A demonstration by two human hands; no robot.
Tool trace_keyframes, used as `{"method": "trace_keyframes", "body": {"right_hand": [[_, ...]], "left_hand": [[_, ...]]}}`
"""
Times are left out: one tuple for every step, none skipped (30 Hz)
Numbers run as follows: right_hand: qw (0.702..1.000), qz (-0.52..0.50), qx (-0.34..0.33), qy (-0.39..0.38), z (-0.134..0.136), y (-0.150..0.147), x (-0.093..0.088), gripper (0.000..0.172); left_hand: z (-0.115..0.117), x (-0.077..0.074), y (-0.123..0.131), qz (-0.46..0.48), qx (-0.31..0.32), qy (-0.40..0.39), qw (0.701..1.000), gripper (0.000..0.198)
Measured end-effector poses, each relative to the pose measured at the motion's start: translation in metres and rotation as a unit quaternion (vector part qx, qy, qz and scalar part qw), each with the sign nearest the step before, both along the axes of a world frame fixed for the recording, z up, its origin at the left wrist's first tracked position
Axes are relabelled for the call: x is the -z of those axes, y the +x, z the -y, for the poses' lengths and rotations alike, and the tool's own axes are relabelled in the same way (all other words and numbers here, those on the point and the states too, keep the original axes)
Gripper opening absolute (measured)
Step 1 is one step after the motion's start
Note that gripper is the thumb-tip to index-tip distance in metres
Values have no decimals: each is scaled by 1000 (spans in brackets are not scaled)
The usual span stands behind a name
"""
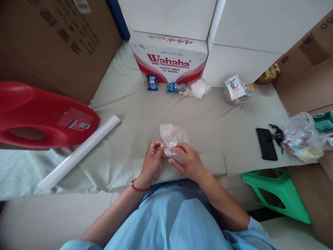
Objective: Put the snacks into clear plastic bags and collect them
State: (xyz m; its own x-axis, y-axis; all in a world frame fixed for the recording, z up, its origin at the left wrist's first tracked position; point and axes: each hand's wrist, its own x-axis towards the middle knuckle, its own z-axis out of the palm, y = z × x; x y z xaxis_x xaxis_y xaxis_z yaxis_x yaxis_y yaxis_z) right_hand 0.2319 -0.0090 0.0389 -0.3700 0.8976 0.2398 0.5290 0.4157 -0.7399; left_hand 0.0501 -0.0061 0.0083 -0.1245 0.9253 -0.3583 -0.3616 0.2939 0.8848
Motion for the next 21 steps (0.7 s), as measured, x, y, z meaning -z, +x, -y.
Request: {"method": "trace_keyframes", "body": {"right_hand": [[1000, 15, -13, 6, -2, -7, 6, 21], [1000, 18, -13, 9, -3, -12, 12, 20], [1000, 9, -6, 7, -5, -17, 17, 20], [1000, -11, -1, -4, -6, -20, 22, 21], [999, -38, 2, -22, -8, -21, 25, 21], [997, -69, 5, -44, -9, -22, 27, 19], [992, -100, 10, -71, -10, -22, 28, 16], [986, -129, 17, -100, -12, -21, 28, 13], [978, -159, 27, -132, -13, -20, 28, 14], [967, -190, 38, -166, -13, -19, 27, 17], [953, -221, 49, -201, -14, -19, 27, 22], [937, -252, 60, -235, -14, -18, 26, 27], [920, -280, 71, -265, -14, -17, 26, 31], [904, -303, 83, -292, -14, -17, 26, 34], [889, -321, 94, -312, -14, -17, 26, 36], [877, -335, 105, -328, -14, -16, 26, 36], [868, -345, 113, -339, -14, -16, 26, 36], [861, -352, 119, -347, -14, -16, 26, 37], [857, -355, 123, -354, -14, -16, 26, 37], [853, -357, 125, -359, -14, -17, 26, 37], [851, -357, 124, -365, -13, -17, 26, 38]], "left_hand": [[1, -2, 0, 12, 3, -4, 1000, 43], [2, -4, 1, 31, 5, -10, 999, 45], [3, -6, 0, 53, 7, -17, 998, 48], [4, -7, -1, 76, 11, -22, 997, 54], [5, -9, -2, 96, 18, -25, 995, 63], [5, -9, -3, 110, 26, -26, 993, 71], [6, -9, -4, 117, 33, -26, 992, 76], [6, -9, -5, 119, 39, -27, 992, 78], [6, -8, -6, 118, 44, -29, 992, 76], [6, -7, -7, 114, 46, -32, 992, 70], [5, -6, -7, 111, 48, -35, 992, 64], [4, -6, -6, 108, 52, -37, 992, 58], [3, -6, -5, 108, 52, -40, 992, 53], [3, -6, -5, 112, 48, -42, 992, 51], [2, -6, -4, 118, 41, -43, 991, 50], [2, -7, -3, 124, 32, -44, 991, 50], [2, -8, -3, 126, 26, -43, 991, 50], [2, -8, -3, 122, 28, -42, 991, 48], [3, -9, -3, 108, 38, -37, 993, 46], [4, -9, -3, 81, 56, -30, 995, 42], [5, -8, -4, 44, 77, -20, 996, 38]]}}
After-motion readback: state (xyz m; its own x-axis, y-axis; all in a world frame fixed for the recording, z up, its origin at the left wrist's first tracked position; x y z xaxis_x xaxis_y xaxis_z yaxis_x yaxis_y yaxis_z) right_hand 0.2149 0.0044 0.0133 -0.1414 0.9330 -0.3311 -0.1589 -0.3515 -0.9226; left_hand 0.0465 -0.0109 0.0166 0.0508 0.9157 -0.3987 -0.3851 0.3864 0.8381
